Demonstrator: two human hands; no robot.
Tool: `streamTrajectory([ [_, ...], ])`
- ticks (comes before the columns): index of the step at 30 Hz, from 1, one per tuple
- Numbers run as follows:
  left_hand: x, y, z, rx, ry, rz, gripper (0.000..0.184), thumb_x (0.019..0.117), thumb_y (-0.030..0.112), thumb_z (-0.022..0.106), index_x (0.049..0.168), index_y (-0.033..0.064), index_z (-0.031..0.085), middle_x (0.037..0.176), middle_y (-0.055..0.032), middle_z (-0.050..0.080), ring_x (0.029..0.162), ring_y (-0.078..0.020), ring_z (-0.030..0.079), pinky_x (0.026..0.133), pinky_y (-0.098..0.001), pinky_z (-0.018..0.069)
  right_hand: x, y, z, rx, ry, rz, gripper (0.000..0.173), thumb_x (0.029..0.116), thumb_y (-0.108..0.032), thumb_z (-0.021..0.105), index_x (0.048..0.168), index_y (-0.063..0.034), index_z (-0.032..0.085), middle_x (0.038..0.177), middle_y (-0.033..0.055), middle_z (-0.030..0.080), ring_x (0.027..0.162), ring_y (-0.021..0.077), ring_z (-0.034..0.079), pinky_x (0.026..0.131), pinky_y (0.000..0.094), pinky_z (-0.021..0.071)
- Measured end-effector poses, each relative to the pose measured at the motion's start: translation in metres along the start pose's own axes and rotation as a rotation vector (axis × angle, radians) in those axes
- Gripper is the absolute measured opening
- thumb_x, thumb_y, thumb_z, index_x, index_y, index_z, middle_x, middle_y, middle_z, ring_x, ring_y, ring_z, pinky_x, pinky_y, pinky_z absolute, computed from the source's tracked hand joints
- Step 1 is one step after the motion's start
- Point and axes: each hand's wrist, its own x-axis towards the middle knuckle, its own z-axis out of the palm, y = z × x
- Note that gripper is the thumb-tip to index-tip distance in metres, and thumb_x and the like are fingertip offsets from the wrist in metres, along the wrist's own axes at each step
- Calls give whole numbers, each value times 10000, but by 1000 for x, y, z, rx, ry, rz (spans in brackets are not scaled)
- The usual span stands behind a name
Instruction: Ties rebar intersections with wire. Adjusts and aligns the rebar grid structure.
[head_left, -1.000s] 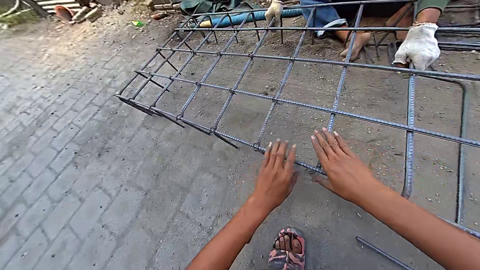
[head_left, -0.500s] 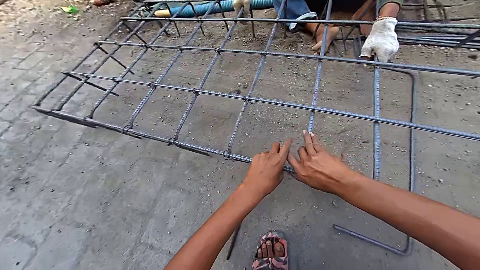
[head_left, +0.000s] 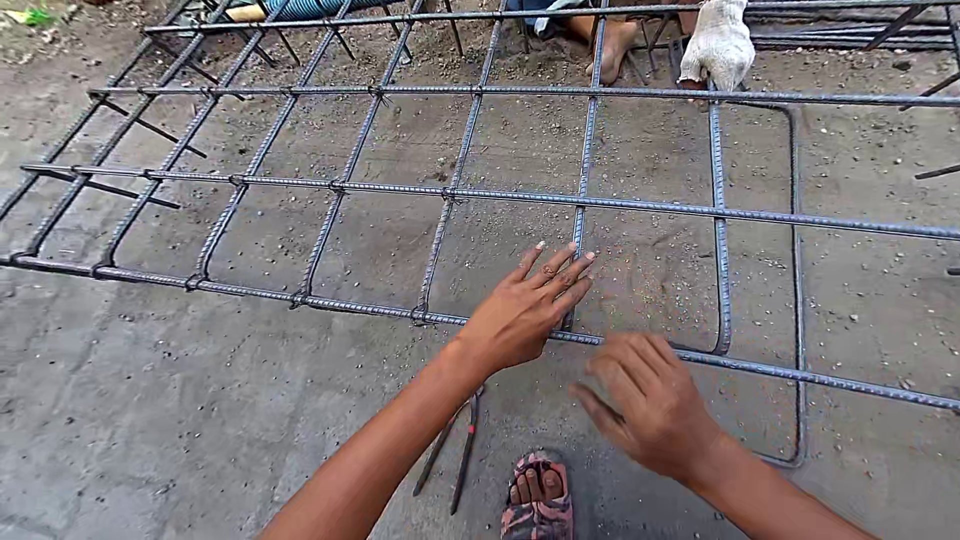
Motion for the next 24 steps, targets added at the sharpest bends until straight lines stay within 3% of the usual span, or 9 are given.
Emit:
streamTrajectory([
  [3, 3, -5, -20, -12, -154, -28, 1033, 692, 332, 912, 1571, 121, 412, 1675, -111, 302, 1561, -285, 247, 1233, -544, 265, -30, -30, 23, 255, -67, 212, 352, 1000, -421, 582, 804, -134, 641, 720, 14, 626, 701, 164, 628, 630, 290, 518],
  [4, 1, -2, -26, -41, -209, -85, 1100, 701, 393, 917, 1606, 141, 344, 1692, -132, 246, 1565, -312, 223, 1225, -556, 265, -37, -32, 33, 321, -171, 390, 372, 978, -417, 608, 884, -64, 682, 799, 78, 678, 762, 223, 684, 669, 353, 576],
  [6, -6, 7, -38, -185, -288, -237, 1124, 751, 475, 883, 1631, 138, 271, 1685, -163, 243, 1540, -359, 272, 1203, -563, 301, -38, -20, 48, 496, -284, 718, 506, 1002, -367, 613, 1266, 65, 607, 1195, 224, 677, 1127, 367, 663, 969, 516, 542],
  [8, -15, 14, -41, -364, -274, -360, 1031, 798, 535, 823, 1584, 67, 346, 1495, -183, 529, 1355, -362, 539, 1118, -557, 421, -37, -6, 68, 562, -112, 722, 622, 987, -340, 618, 1440, 65, 483, 1406, 225, 589, 1328, 348, 560, 1117, 497, 448],
  [10, -16, 16, -37, -530, -347, -444, 879, 869, 551, 751, 1507, 36, 434, 1216, -161, 686, 1088, -344, 676, 964, -559, 512, -30, 0, 82, 647, 50, 587, 666, 1006, -334, 596, 1480, 97, 414, 1467, 241, 536, 1401, 295, 503, 1173, 426, 404],
  [12, -8, 9, -34, -723, -444, -521, 642, 984, 536, 614, 1383, 40, 536, 925, -118, 694, 797, -283, 672, 754, -512, 537, -21, 0, 95, 742, 179, 489, 626, 1053, -362, 526, 1436, 128, 458, 1398, 238, 593, 1333, 193, 566, 1140, 325, 432],
  [15, 4, -4, -32, -1183, -442, -662, 389, 1123, 368, 314, 1121, 77, 572, 668, 45, 569, 499, -16, 462, 482, -182, 376, -15, -6, 115, 799, 352, 456, 518, 1092, -404, 434, 1252, 65, 585, 1120, 114, 706, 1056, 36, 671, 965, 210, 538],
  [20, 17, -7, -33, -1292, -532, -809, 346, 1115, 373, 391, 1051, 91, 582, 633, 41, 533, 461, -8, 413, 443, -163, 307, -7, -16, 130, 703, 515, 534, 540, 1070, -503, 381, 976, -19, 601, 824, 36, 633, 771, -15, 633, 743, 143, 535],
  [24, 15, -8, -30, -1327, -493, -767, 293, 1100, 347, 451, 1067, 101, 607, 617, 46, 517, 458, -1, 406, 441, -154, 300, -4, -20, 134, 665, 561, 577, 572, 1068, -526, 373, 920, -27, 611, 780, 27, 630, 735, -9, 631, 709, 145, 535],
])
